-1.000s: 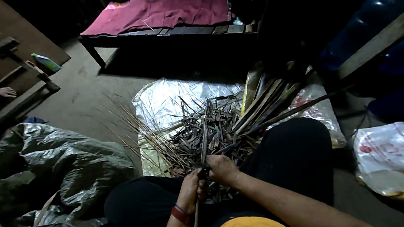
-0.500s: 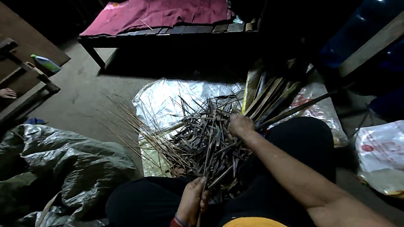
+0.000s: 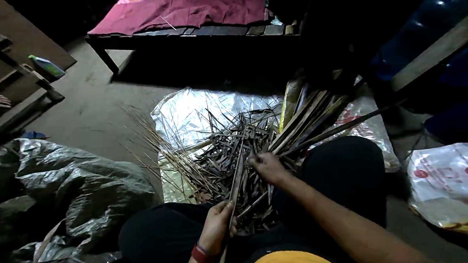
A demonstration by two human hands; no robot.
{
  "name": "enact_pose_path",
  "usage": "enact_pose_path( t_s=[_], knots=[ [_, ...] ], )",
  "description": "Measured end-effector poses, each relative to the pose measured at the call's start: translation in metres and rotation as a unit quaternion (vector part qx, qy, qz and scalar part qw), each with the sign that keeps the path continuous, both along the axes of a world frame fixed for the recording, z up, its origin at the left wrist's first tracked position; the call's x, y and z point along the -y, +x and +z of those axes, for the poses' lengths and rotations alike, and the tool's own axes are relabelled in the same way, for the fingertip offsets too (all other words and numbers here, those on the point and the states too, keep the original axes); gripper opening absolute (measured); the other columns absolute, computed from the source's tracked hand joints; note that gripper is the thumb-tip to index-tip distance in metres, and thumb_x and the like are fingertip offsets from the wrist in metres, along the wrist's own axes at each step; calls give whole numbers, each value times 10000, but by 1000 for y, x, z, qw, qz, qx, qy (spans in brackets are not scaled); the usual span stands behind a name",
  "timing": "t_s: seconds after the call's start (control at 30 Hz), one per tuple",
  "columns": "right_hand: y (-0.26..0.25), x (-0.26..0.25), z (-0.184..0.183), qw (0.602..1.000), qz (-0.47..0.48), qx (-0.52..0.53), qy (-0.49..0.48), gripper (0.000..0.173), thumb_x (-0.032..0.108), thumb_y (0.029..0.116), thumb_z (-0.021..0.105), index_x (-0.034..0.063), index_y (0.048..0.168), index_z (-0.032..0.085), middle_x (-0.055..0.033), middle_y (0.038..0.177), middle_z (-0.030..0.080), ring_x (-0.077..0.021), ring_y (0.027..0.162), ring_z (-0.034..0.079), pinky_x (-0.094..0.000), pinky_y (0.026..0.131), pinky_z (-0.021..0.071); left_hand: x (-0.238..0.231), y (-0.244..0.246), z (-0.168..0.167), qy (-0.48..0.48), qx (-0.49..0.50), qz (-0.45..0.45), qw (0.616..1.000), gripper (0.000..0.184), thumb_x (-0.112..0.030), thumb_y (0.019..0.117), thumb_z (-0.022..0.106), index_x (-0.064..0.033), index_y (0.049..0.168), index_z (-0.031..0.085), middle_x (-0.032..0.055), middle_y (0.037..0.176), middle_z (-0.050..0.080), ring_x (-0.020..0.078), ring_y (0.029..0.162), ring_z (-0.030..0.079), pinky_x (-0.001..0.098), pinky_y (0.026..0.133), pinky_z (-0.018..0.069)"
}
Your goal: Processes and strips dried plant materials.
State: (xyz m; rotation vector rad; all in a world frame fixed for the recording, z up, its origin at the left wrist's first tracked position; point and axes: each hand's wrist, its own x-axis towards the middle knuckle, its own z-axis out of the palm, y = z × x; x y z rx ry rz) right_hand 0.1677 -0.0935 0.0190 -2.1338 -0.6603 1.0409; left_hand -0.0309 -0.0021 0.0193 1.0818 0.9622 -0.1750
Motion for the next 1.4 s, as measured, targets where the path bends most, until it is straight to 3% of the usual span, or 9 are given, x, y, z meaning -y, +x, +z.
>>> enact_pose_path(
  t_s=[0.1,0.27,0.67,0.8,0.93,1.03,1.13,1.3,1.4],
  knots=[
    [-41,4,9,974,198,74,-85,291,100,1006,541,-56,1225,654,-278,1180,679,-435,1162,646,-602,993,487,1,4,-4,-14,6,31,999,245,-170,1116,414,-30,1016,589,-23,586,508,27,422,465,159,406,418],
    [-59,1,11,939,266,161,-149,267,63,998,549,-95,1200,622,-281,1222,661,-432,1154,656,-565,953,508,10,5,1,-86,34,65,994,274,-133,1128,317,-59,989,541,-43,556,460,1,395,426,131,381,387],
    [4,-11,-1,939,154,212,-221,350,141,1059,490,-35,1346,585,-278,1296,640,-449,1227,619,-606,998,477,15,-8,0,-160,82,56,982,326,-186,1131,317,-76,916,536,-52,539,452,-8,376,414,122,367,377],
    [52,-15,-5,949,0,184,-257,363,185,1054,524,-10,1352,595,-273,1319,636,-448,1258,602,-622,1015,466,14,-8,3,-127,77,32,988,302,-166,1123,347,-70,916,545,-48,544,457,-1,384,426,128,372,386],
    [61,-2,4,974,-115,115,-155,369,211,1077,510,-36,1328,619,-297,1257,650,-454,1197,622,-636,1010,463,12,5,2,-74,44,36,996,262,-162,1120,385,-42,973,566,-23,555,490,27,407,468,157,398,423],
    [18,7,10,994,-24,-56,-91,497,401,1098,494,-64,1153,659,-211,1033,651,-287,897,614,-493,857,496,11,23,-1,-44,20,23,999,245,-187,1118,417,-20,1037,576,-6,587,509,50,430,488,182,416,447],
    [-16,8,9,990,32,-132,-47,281,249,1055,579,-13,990,657,-49,773,560,-116,638,504,-319,633,449,12,32,-3,-39,16,-7,999,253,-200,1119,418,-12,1073,583,15,643,586,67,478,561,197,460,499],
    [14,2,6,990,-132,-46,23,297,197,1092,524,-63,1110,667,-142,907,623,-182,776,566,-382,780,490,5,7,0,-49,33,-60,996,269,-171,1116,383,-9,1049,587,23,657,631,99,528,630,235,524,563],
    [1,9,3,1000,-7,-12,20,278,145,1082,496,-57,1143,678,-177,996,663,-233,881,620,-418,848,504,4,2,-1,-65,13,7,998,266,-169,1120,388,-35,996,581,-9,614,560,47,472,547,178,457,490]
  ],
)
